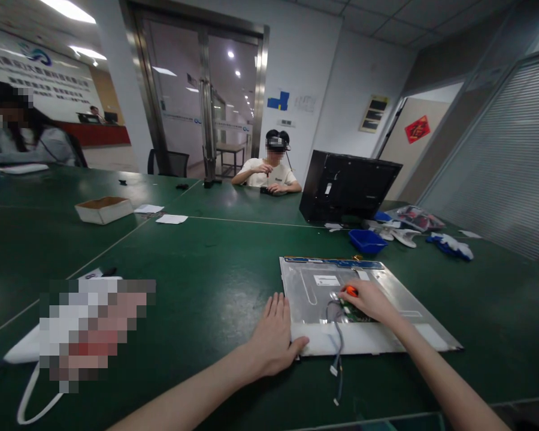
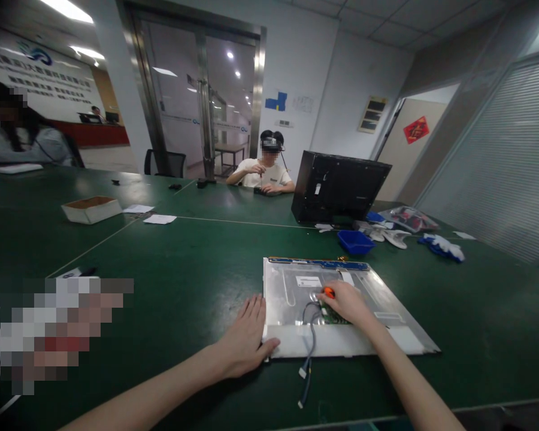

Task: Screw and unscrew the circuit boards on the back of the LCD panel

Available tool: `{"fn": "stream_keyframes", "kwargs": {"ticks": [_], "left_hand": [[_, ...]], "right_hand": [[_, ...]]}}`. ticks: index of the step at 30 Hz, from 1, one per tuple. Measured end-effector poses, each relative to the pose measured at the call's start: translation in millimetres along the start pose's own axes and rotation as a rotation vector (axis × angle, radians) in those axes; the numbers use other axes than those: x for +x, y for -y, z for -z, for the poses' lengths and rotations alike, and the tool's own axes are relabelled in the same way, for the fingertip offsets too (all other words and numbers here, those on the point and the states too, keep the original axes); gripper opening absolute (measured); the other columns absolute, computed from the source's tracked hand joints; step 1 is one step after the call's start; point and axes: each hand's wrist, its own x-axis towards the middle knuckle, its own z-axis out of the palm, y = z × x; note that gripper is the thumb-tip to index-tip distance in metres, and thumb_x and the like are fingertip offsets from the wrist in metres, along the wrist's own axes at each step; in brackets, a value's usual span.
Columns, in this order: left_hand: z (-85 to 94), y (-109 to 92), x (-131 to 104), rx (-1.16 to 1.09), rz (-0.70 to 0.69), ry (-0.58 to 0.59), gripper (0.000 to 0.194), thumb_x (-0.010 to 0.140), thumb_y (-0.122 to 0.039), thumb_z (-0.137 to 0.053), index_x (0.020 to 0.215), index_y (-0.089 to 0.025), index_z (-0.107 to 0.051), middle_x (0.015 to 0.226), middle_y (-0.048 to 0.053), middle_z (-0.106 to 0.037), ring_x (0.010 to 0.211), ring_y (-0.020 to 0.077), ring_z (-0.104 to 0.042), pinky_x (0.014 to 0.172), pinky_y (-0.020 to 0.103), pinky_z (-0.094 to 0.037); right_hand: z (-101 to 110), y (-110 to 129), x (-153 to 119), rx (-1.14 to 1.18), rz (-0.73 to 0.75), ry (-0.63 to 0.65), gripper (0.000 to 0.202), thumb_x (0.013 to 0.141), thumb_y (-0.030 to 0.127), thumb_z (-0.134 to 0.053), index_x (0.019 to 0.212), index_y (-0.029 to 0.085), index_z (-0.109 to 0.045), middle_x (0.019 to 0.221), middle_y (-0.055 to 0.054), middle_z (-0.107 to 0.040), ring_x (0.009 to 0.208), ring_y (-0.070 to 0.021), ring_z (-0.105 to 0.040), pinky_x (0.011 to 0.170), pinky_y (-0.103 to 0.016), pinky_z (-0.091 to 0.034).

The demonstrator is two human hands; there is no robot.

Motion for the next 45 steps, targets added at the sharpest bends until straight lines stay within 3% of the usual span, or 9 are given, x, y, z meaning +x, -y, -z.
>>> {"fn": "stream_keyframes", "kwargs": {"ticks": [5, 13, 20, 25, 28, 40, 45], "left_hand": [[-12.7, -8, 19, 0.014, -0.097, -0.028, 0.093, 0.088, -0.069, -0.019, 0.145, 0.004, -0.015, 0.152, 0.025, -0.012, 0.141, 0.0352, -0.005, 0.115, 0.046, -0.006], [-11.8, -30, 40, -0.014, -0.141, -0.031, 0.094, 0.087, -0.069, -0.019, 0.144, 0.006, -0.018, 0.151, 0.026, -0.015, 0.141, 0.0348, -0.009, 0.115, 0.046, -0.004], [-15.8, -45, 59, -0.035, -0.164, -0.039, 0.099, 0.086, -0.072, -0.017, 0.144, 0.008, -0.017, 0.150, 0.028, -0.015, 0.141, 0.0358, -0.009, 0.115, 0.047, -0.004], [-22.9, -53, 76, -0.026, -0.181, -0.042, 0.101, 0.084, -0.074, -0.017, 0.144, 0.007, -0.017, 0.151, 0.026, -0.015, 0.141, 0.0361, -0.008, 0.115, 0.048, -0.003], [-23.9, -58, 83, -0.038, -0.192, -0.034, 0.102, 0.083, -0.074, -0.017, 0.144, 0.007, -0.016, 0.151, 0.026, -0.015, 0.141, 0.0364, -0.008, 0.114, 0.049, -0.003], [-25.8, -63, 96, -0.072, -0.224, -0.029, 0.101, 0.082, -0.076, -0.017, 0.145, 0.003, -0.016, 0.151, 0.024, -0.016, 0.141, 0.0362, -0.008, 0.113, 0.052, -0.002], [-26.2, -63, 101, -0.086, -0.244, -0.033, 0.102, 0.082, -0.077, -0.017, 0.145, 0.003, -0.017, 0.151, 0.024, -0.019, 0.141, 0.0363, -0.010, 0.113, 0.052, -0.002]], "right_hand": [[-5, -8, 3, -0.034, -0.034, 0.018, 0.021, 0.087, 0.033, -0.047, 0.081, 0.020, -0.062, 0.080, -0.008, -0.068, 0.077, -0.0223, -0.061, 0.066, -0.028, -0.038], [5, -33, -4, -0.075, -0.033, 0.035, 0.017, 0.084, 0.022, -0.046, 0.084, 0.019, -0.062, 0.088, -0.011, -0.069, 0.083, -0.0247, -0.062, 0.069, -0.030, -0.039], [10, -54, -19, 0.006, -0.035, 0.007, 0.029, 0.085, 0.032, -0.044, 0.105, 0.020, -0.062, 0.109, -0.011, -0.067, 0.097, -0.0259, -0.060, 0.082, -0.034, -0.042], [22, -71, -55, 0.069, -0.042, 0.065, 0.025, 0.082, 0.041, -0.051, 0.087, 0.021, -0.066, 0.093, -0.009, -0.069, 0.085, -0.0247, -0.062, 0.076, -0.033, -0.045], [23, -77, -68, 0.131, -0.052, 0.078, 0.026, 0.083, 0.040, -0.050, 0.088, 0.020, -0.065, 0.095, -0.010, -0.068, 0.087, -0.0255, -0.060, 0.077, -0.035, -0.044], [4, -115, -70, 0.104, -0.019, 0.054, 0.030, 0.089, 0.043, -0.042, 0.085, 0.019, -0.060, 0.090, -0.010, -0.064, 0.082, -0.0236, -0.060, 0.074, -0.034, -0.045], [12, -117, -70, 0.141, 0.042, 0.116, 0.031, 0.091, 0.041, -0.039, 0.088, 0.019, -0.061, 0.092, -0.011, -0.063, 0.083, -0.0239, -0.059, 0.076, -0.035, -0.044]]}}
